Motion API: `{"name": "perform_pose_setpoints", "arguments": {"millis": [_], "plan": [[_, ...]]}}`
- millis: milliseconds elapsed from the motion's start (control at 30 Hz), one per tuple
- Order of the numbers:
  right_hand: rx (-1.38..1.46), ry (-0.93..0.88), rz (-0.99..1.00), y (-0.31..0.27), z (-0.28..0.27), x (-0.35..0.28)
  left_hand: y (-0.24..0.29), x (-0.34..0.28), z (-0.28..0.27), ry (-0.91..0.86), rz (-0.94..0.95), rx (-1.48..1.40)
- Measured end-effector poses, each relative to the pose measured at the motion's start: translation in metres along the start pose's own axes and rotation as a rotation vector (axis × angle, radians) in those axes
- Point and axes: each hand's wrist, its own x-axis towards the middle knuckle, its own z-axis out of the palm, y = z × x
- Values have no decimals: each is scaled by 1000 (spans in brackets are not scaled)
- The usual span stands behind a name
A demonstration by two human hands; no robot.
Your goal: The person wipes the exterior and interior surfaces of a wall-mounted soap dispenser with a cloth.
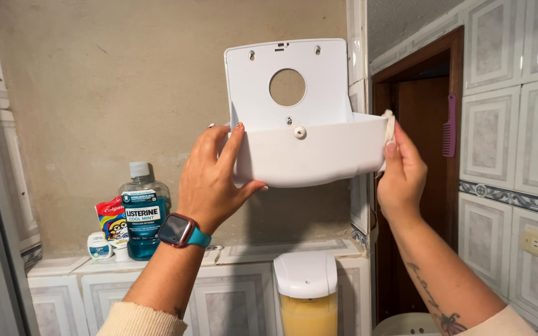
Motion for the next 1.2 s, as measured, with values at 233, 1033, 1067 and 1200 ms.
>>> {"name": "perform_pose_setpoints", "arguments": {"millis": [233,1033,1067,1200], "plan": [[-155,-131,249,48,-48,-55,9,-5,-5,-69,-190,-105],[-375,-505,-1182,-17,-5,12,19,-29,21,-107,-844,-801],[-465,-536,-1215,-7,-27,20,19,-30,20,-117,-841,-797],[-640,-556,-1296,16,-62,39,20,-27,11,-153,-842,-765]]}}
